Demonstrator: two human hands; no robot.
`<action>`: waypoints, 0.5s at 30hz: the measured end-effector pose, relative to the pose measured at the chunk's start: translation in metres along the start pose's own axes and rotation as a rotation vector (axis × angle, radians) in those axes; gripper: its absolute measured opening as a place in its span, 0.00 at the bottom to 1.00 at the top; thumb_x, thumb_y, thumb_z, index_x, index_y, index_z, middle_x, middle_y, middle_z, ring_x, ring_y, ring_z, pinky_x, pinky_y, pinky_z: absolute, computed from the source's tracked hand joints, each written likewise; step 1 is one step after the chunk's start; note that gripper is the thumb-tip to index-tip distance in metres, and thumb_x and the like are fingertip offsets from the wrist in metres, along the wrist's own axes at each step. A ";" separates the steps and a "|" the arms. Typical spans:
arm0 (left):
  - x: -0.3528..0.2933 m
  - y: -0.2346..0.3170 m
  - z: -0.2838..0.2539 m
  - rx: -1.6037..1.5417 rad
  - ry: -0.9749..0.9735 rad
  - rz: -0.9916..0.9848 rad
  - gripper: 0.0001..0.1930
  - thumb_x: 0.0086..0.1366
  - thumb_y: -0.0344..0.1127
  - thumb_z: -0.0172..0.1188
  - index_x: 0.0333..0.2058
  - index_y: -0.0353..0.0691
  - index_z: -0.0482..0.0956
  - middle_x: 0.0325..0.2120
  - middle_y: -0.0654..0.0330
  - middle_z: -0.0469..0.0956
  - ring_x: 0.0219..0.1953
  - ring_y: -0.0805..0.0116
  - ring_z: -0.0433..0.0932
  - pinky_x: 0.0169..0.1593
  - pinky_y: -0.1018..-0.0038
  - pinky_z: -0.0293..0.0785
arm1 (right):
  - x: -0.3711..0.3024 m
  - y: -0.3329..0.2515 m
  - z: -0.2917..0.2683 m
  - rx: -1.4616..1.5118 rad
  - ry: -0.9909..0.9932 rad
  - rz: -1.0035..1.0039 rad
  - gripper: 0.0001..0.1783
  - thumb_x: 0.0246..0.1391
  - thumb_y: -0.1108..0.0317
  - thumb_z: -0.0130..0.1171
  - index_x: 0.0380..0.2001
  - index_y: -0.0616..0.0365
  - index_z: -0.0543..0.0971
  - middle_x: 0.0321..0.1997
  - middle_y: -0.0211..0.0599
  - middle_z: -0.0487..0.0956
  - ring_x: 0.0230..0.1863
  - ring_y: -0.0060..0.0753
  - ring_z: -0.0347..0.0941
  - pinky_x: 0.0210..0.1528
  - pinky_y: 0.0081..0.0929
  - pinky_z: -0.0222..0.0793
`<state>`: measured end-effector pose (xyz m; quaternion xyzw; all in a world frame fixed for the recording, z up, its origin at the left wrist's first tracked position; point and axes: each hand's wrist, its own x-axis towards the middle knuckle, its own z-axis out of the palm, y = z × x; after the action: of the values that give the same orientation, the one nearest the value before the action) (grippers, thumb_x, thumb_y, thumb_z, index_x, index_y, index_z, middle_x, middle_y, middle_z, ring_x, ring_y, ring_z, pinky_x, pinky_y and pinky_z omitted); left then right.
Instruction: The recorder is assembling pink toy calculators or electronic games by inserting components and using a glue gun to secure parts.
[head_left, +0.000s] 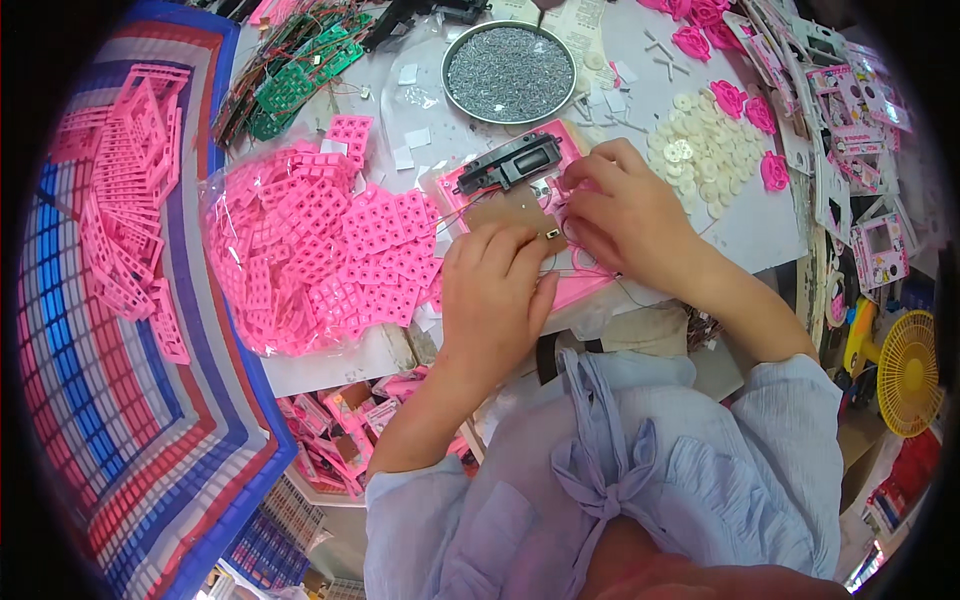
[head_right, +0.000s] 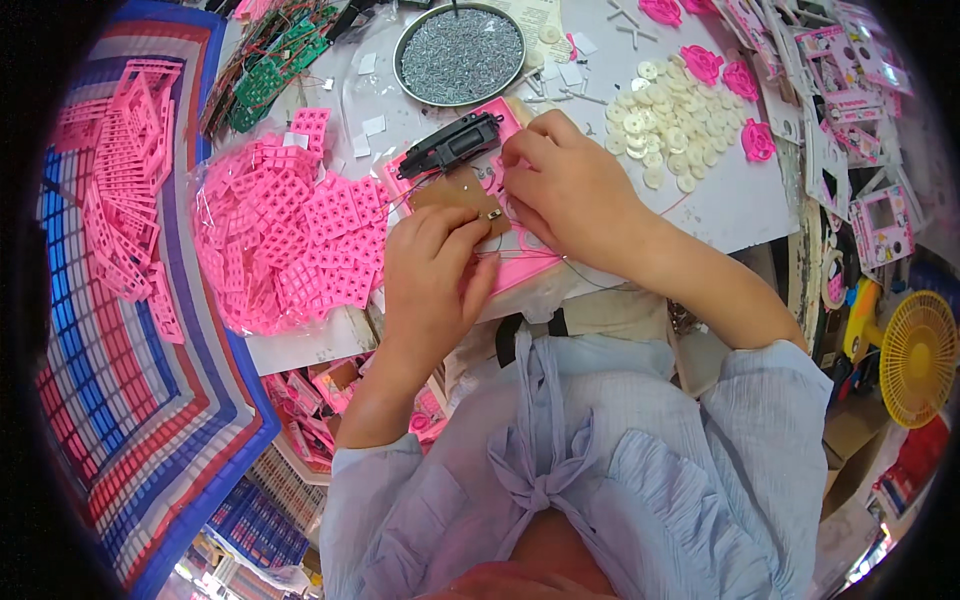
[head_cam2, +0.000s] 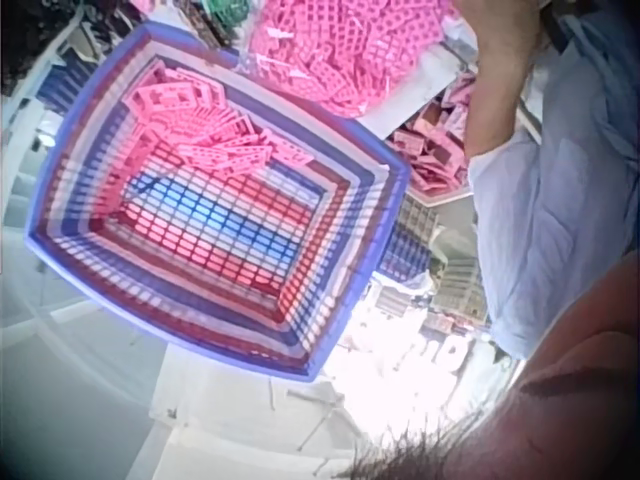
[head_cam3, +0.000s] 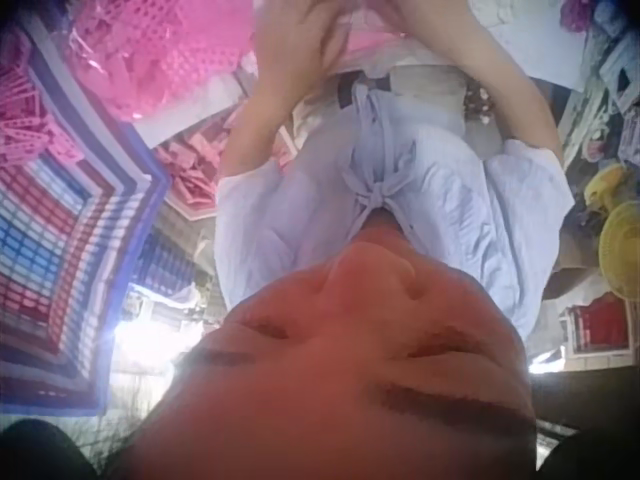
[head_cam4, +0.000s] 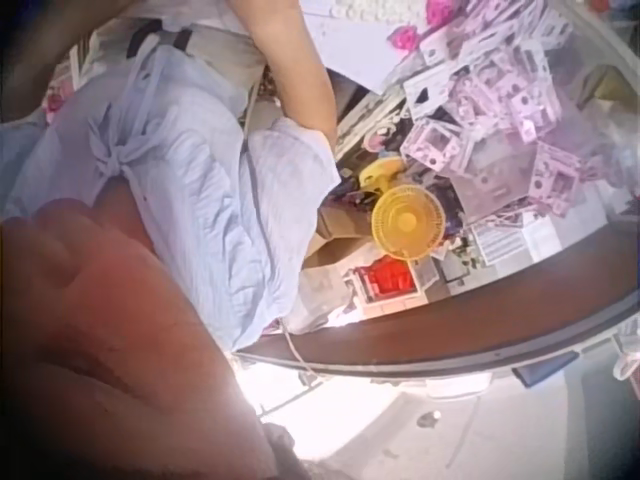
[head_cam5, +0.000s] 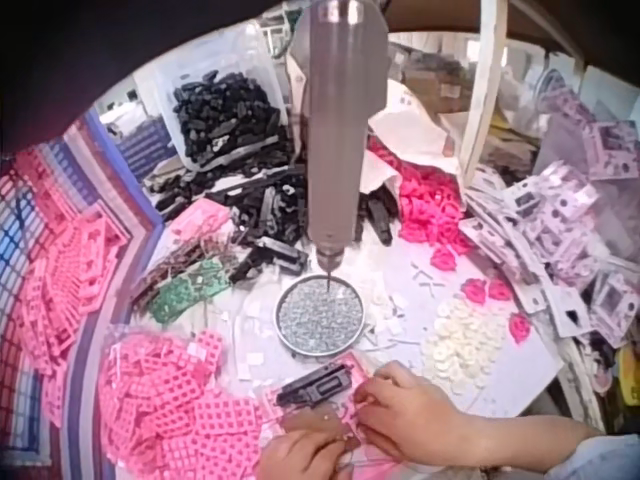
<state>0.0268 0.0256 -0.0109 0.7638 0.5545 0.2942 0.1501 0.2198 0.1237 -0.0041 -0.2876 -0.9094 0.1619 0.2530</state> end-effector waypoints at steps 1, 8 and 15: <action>-0.001 0.001 0.000 -0.001 0.007 -0.006 0.17 0.51 0.31 0.68 0.41 0.37 0.79 0.42 0.55 0.77 0.48 0.52 0.75 0.50 0.59 0.68 | 0.000 0.000 0.005 -0.017 -0.032 -0.003 0.09 0.42 0.72 0.66 0.30 0.60 0.78 0.44 0.37 0.76 0.49 0.44 0.70 0.42 0.35 0.75; -0.006 -0.002 0.006 -0.027 0.045 -0.029 0.17 0.52 0.34 0.68 0.42 0.37 0.79 0.43 0.54 0.76 0.49 0.51 0.74 0.51 0.58 0.67 | -0.001 -0.004 0.018 -0.104 -0.029 0.087 0.13 0.41 0.72 0.66 0.34 0.59 0.78 0.47 0.38 0.74 0.51 0.49 0.67 0.46 0.43 0.70; -0.003 -0.003 -0.002 -0.106 0.010 -0.020 0.16 0.54 0.33 0.67 0.41 0.38 0.79 0.42 0.54 0.77 0.46 0.52 0.75 0.49 0.59 0.69 | -0.002 -0.007 0.020 -0.112 -0.006 0.166 0.17 0.40 0.73 0.66 0.37 0.60 0.76 0.49 0.43 0.73 0.52 0.50 0.67 0.50 0.43 0.66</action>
<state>0.0225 0.0236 -0.0121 0.7476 0.5465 0.3257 0.1906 0.2069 0.1136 -0.0186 -0.3750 -0.8909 0.1322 0.2194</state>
